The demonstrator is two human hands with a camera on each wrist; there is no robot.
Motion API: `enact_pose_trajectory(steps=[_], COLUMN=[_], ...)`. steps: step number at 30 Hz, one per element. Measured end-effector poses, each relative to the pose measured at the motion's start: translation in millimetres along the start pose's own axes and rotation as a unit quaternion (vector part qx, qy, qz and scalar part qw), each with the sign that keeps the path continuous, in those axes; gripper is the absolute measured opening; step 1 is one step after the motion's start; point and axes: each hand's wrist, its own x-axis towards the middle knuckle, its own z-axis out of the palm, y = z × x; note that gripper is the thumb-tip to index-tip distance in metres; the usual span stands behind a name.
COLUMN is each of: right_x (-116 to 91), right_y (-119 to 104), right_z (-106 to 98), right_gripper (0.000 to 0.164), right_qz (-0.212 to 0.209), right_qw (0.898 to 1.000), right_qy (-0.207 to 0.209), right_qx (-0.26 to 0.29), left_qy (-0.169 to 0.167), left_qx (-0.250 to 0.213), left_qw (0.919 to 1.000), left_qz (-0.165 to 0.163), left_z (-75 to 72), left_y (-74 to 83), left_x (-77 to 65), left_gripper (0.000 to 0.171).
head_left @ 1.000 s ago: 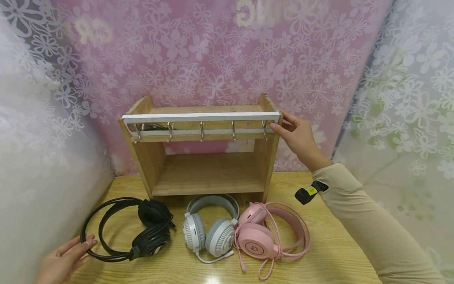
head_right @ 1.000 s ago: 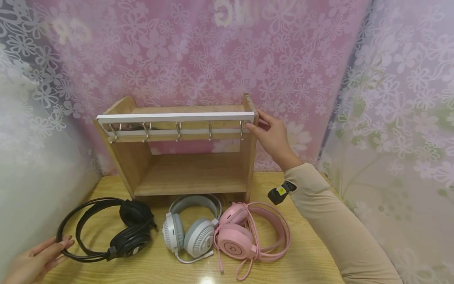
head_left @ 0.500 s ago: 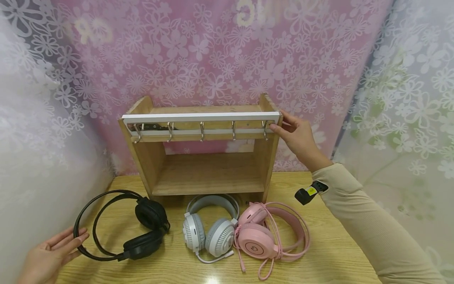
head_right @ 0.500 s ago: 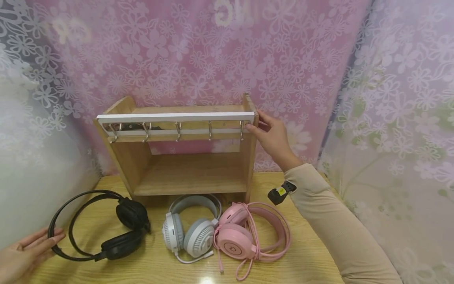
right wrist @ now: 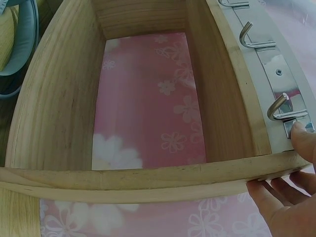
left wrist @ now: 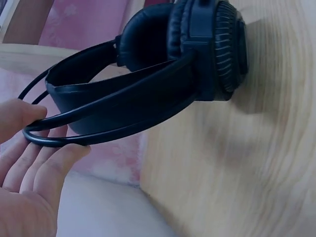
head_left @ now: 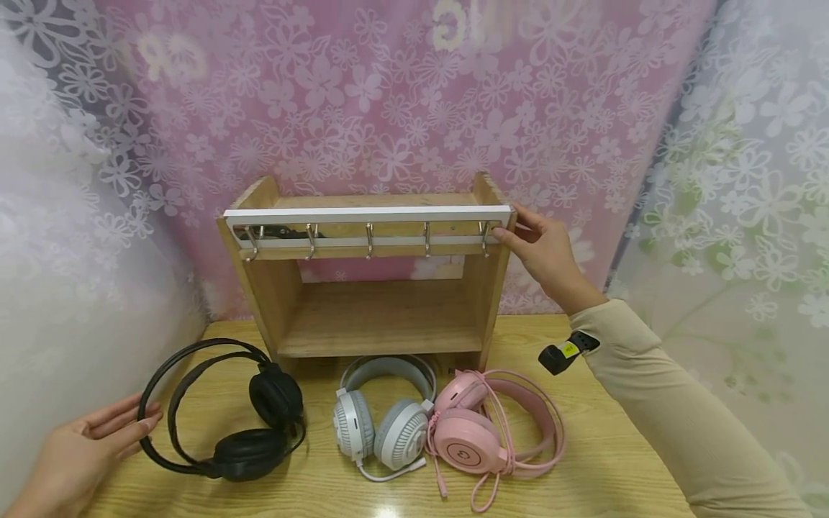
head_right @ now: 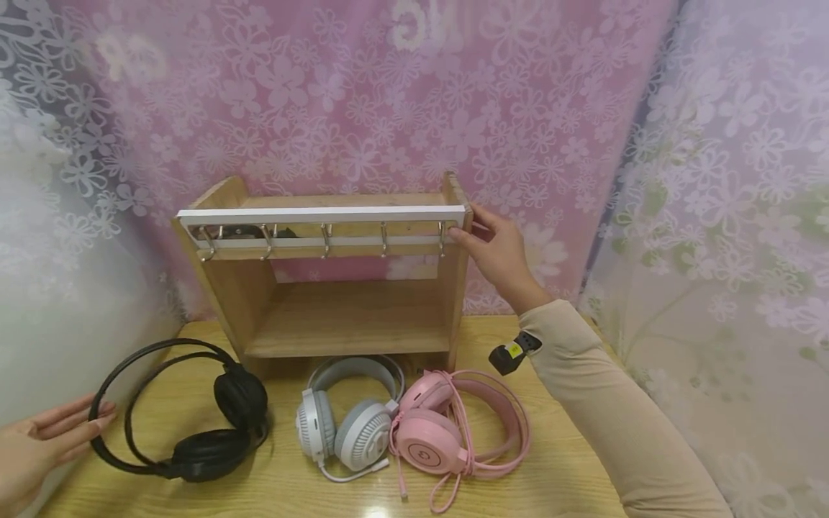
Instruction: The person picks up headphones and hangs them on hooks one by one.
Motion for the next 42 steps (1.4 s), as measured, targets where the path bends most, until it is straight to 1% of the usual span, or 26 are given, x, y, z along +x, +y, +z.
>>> enact_pose_trajectory(steps=[3,5,7,9,12,14,17,20,25,27,29,36,39,42], right_x=[-0.1,0.1,0.4,0.4,0.0,-0.6,-0.5,-0.1,-0.8,-1.2,-1.4,-0.7,-0.1,0.2], right_y=[1.3,1.7,1.8,1.7,1.3,0.9,0.5,-0.2,-0.6,-0.5,-0.6,-0.1,0.7,1.9], right_z=[-1.1,-1.0,-0.4,0.3,0.8,0.9,0.8,0.8,0.2,-0.3,-0.6,-1.1,-1.0,-0.8], right_gripper=[0.065,0.065,0.064,0.064,0.063,0.063,0.063,0.064,0.064,0.064,0.064,0.065,0.065,0.064], right_qz=[0.003,0.002,-0.003,-0.007,-0.011,-0.011,-0.012,-0.018,-0.023,-0.023,-0.023,-0.020,-0.019,-0.018], right_qw=[1.000,1.000,1.000,1.000,1.000,1.000,1.000,1.000,1.000,1.000,1.000,1.000,1.000,1.000], right_qy=[0.003,0.002,0.001,-0.001,-0.002,-0.001,0.000,-0.004,-0.008,-0.008,-0.007,-0.003,-0.002,-0.001], right_qx=[0.001,0.003,0.004,0.004,0.005,0.003,0.006,0.011,0.013,0.014,0.015,0.012,0.010,0.013], left_qy=[-0.014,-0.028,-0.035,-0.036,-0.044,-0.055,-0.076,-0.085,-0.075,-0.075,-0.078,-0.079,-0.088,-0.097], left_qx=[0.006,0.000,0.015,0.048,0.063,0.059,0.039,0.047,0.112,0.127,0.128,0.179,0.185,0.192], left_qw=[0.9998,0.9990,0.9979,0.9954,0.9920,0.9902,0.9878,0.9855,0.9795,0.9772,0.9759,0.9665,0.9627,0.9572], left_qz=[0.015,0.034,0.053,0.075,0.100,0.115,0.130,0.140,0.149,0.153,0.159,0.166,0.177,0.194], left_z=[1.6,0.6,-1.4,-3.4,-4.4,-3.5,-1.1,1.8,8.4,11.0,13.2,21.1,24.5,28.3], left_y=[6.9,10.1,12.6,15.2,20.2,24.8,31.9,39.1,52.3,58.7,65.8,88.4,95.9,103.5], left_x=[1.6,2.2,2.2,2.0,3.0,4.0,4.7,4.2,4.8,5.7,6.6,11.0,13.7,15.9], left_gripper=[0.028,0.031,0.035,0.038,0.042,0.044,0.045,0.044,0.039,0.039,0.039,0.035,0.035,0.034])
